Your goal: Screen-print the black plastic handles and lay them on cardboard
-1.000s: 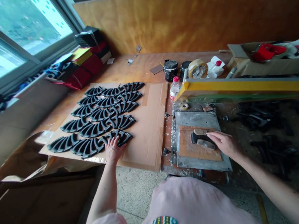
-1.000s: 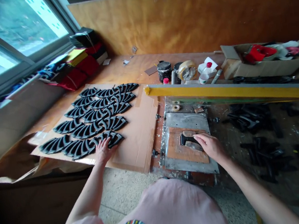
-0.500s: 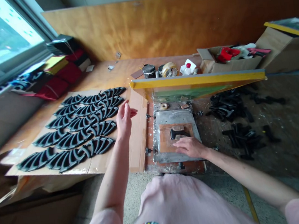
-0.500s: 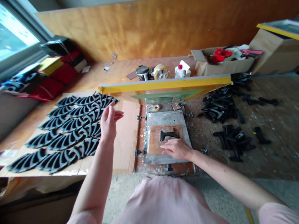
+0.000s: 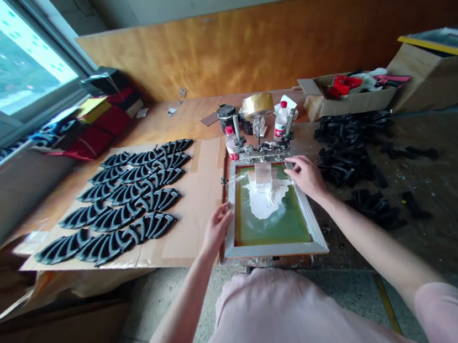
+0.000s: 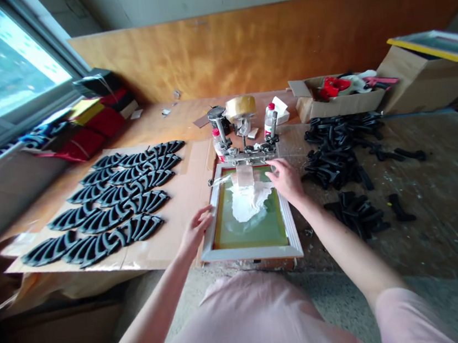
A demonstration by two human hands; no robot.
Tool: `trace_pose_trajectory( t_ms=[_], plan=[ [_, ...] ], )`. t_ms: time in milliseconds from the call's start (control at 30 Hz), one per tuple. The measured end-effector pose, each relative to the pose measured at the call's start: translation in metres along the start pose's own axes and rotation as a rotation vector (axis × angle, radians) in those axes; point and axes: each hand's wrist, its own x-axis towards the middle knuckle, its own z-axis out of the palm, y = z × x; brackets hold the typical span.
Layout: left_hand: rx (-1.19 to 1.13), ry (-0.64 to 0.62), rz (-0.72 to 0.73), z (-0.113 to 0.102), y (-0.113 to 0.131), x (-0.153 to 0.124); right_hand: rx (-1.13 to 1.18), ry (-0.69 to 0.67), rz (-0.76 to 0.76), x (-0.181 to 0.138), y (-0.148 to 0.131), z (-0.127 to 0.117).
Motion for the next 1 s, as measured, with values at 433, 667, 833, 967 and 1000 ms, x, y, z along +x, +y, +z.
trace_pose_trajectory(
  t_ms=[433, 667, 833, 967, 1000],
  plan=[
    [-0.05, 0.072, -0.052, 0.01, -0.076, 0.023, -0.187, -0.656, -0.466, -0.044, -0.055, 0.024],
    [-0.075, 0.064, -0.06, 0.01, -0.075, 0.024, -0.139, -0.65, -0.455, -0.041, -0.057, 0.018],
    [-0.082, 0.075, -0.076, 0.011, -0.07, 0.021, -0.128, -0.589, -0.498, -0.067, -0.056, 0.026],
    [-0.087, 0.062, -0.091, 0.012, -0.058, 0.015, -0.09, -0.605, -0.325, -0.047, -0.063, 0.024],
    [-0.082, 0.067, -0.094, 0.012, -0.052, 0.013, -0.094, -0.569, -0.259, -0.034, -0.066, 0.025]
  ],
)
